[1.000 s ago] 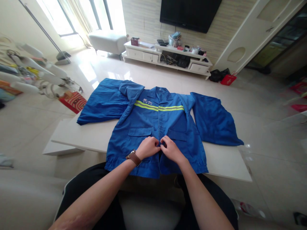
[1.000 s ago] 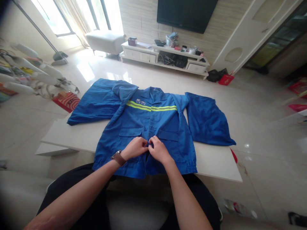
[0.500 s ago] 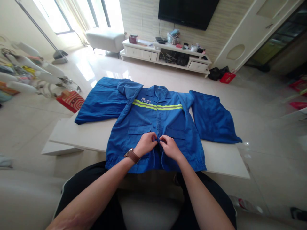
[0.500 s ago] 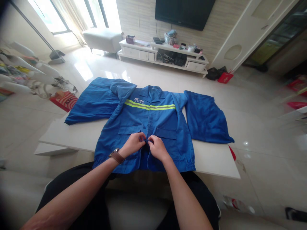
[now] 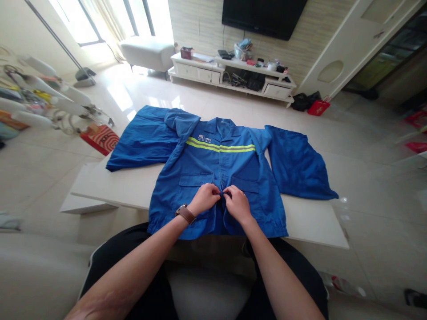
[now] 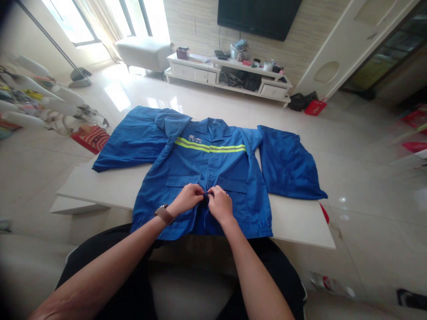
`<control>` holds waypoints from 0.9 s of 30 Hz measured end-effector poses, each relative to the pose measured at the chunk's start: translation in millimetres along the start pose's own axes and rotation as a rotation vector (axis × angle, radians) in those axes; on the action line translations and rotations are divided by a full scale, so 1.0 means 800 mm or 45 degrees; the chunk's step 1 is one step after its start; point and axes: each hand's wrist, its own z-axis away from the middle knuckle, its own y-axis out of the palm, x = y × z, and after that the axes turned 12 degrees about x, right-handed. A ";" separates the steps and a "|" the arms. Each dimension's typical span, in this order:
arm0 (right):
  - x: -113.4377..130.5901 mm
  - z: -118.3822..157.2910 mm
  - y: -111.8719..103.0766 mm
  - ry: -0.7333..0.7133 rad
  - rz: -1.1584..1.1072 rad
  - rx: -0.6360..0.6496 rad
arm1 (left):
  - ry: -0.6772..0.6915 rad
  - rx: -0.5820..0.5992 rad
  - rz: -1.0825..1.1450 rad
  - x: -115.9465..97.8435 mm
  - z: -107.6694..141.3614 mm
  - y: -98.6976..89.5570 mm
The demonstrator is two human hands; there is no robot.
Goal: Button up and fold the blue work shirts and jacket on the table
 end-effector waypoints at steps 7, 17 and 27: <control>-0.003 0.002 -0.001 -0.074 0.055 0.079 | -0.054 -0.014 0.057 0.005 -0.001 0.003; -0.004 0.001 -0.003 -0.114 0.044 0.051 | -0.062 -0.049 0.005 -0.001 0.002 0.002; -0.003 -0.007 -0.005 0.053 -0.005 -0.124 | -0.001 0.043 -0.095 -0.006 0.007 -0.004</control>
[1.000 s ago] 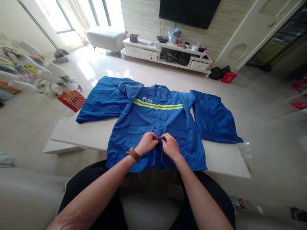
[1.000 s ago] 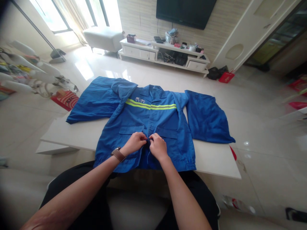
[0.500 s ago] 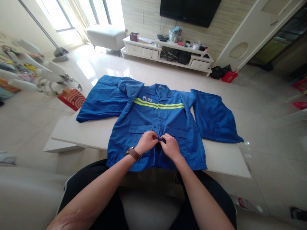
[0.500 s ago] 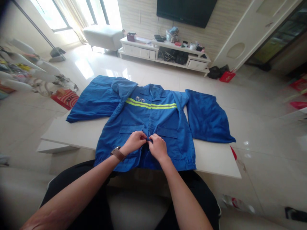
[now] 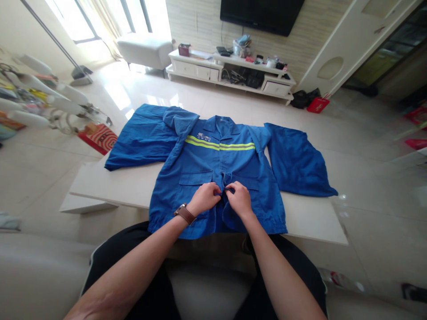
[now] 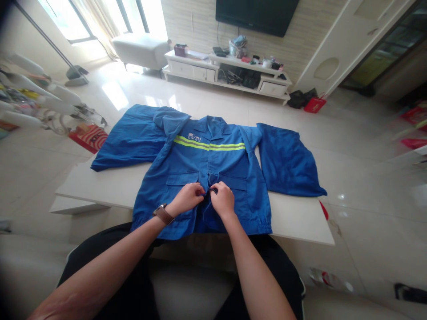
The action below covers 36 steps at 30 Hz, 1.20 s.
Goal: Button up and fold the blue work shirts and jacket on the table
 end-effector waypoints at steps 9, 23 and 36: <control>0.006 0.002 -0.005 -0.063 -0.136 -0.065 | -0.109 0.286 -0.106 0.015 0.000 0.002; 0.017 0.016 -0.024 -0.368 -0.600 0.332 | -0.254 -0.143 0.003 0.005 -0.005 -0.006; 0.020 0.023 -0.022 -0.090 -0.563 0.382 | -0.244 -0.119 -0.142 0.003 -0.003 -0.006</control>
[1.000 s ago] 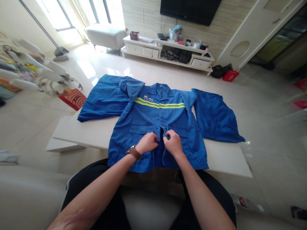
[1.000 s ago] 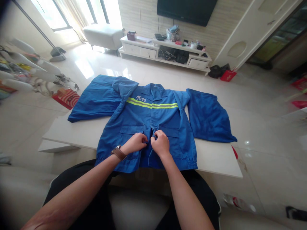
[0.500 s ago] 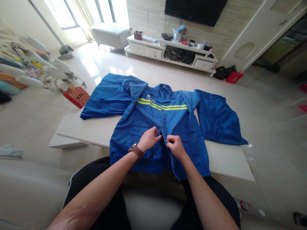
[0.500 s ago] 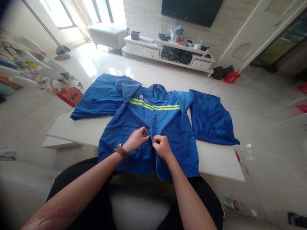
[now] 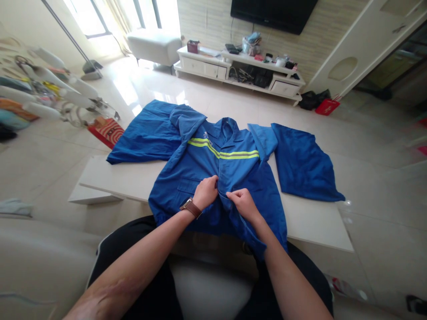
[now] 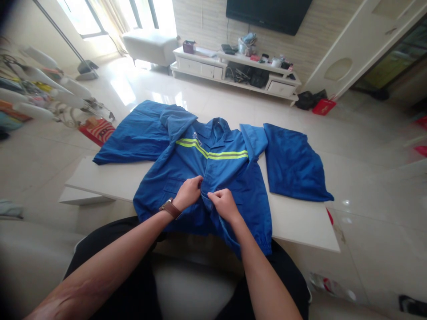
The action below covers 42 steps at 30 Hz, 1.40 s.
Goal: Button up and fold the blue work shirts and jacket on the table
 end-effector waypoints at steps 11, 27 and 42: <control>-0.011 -0.015 0.016 -0.107 0.001 -0.168 | 0.060 0.027 -0.098 -0.006 0.001 -0.001; -0.016 -0.018 0.016 -0.101 -0.068 -0.192 | 0.112 0.026 -0.129 -0.007 0.003 -0.005; -0.016 -0.012 0.000 0.056 0.302 -0.506 | 0.087 -0.048 -0.093 -0.004 0.003 -0.003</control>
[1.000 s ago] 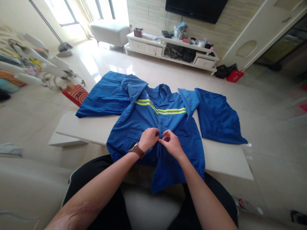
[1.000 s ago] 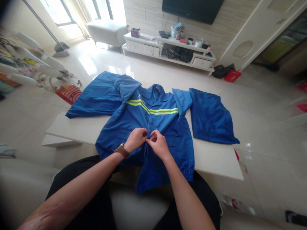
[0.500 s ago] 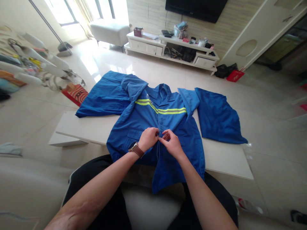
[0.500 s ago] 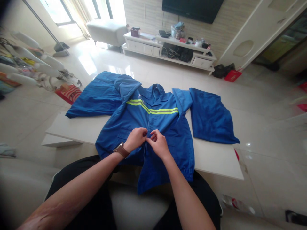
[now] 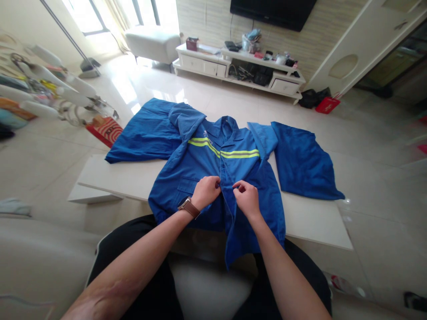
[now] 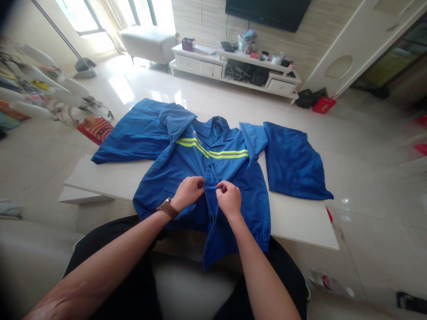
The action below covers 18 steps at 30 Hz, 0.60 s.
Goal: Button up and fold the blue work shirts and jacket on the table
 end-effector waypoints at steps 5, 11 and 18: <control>0.003 0.006 0.006 -0.160 0.254 0.097 | 0.034 -0.010 0.016 0.000 -0.001 -0.001; 0.008 0.009 0.013 -0.449 0.222 0.256 | 0.133 0.035 0.091 0.006 -0.002 -0.005; 0.011 0.016 0.019 -0.342 0.397 0.229 | 0.239 0.030 0.203 0.010 -0.006 0.005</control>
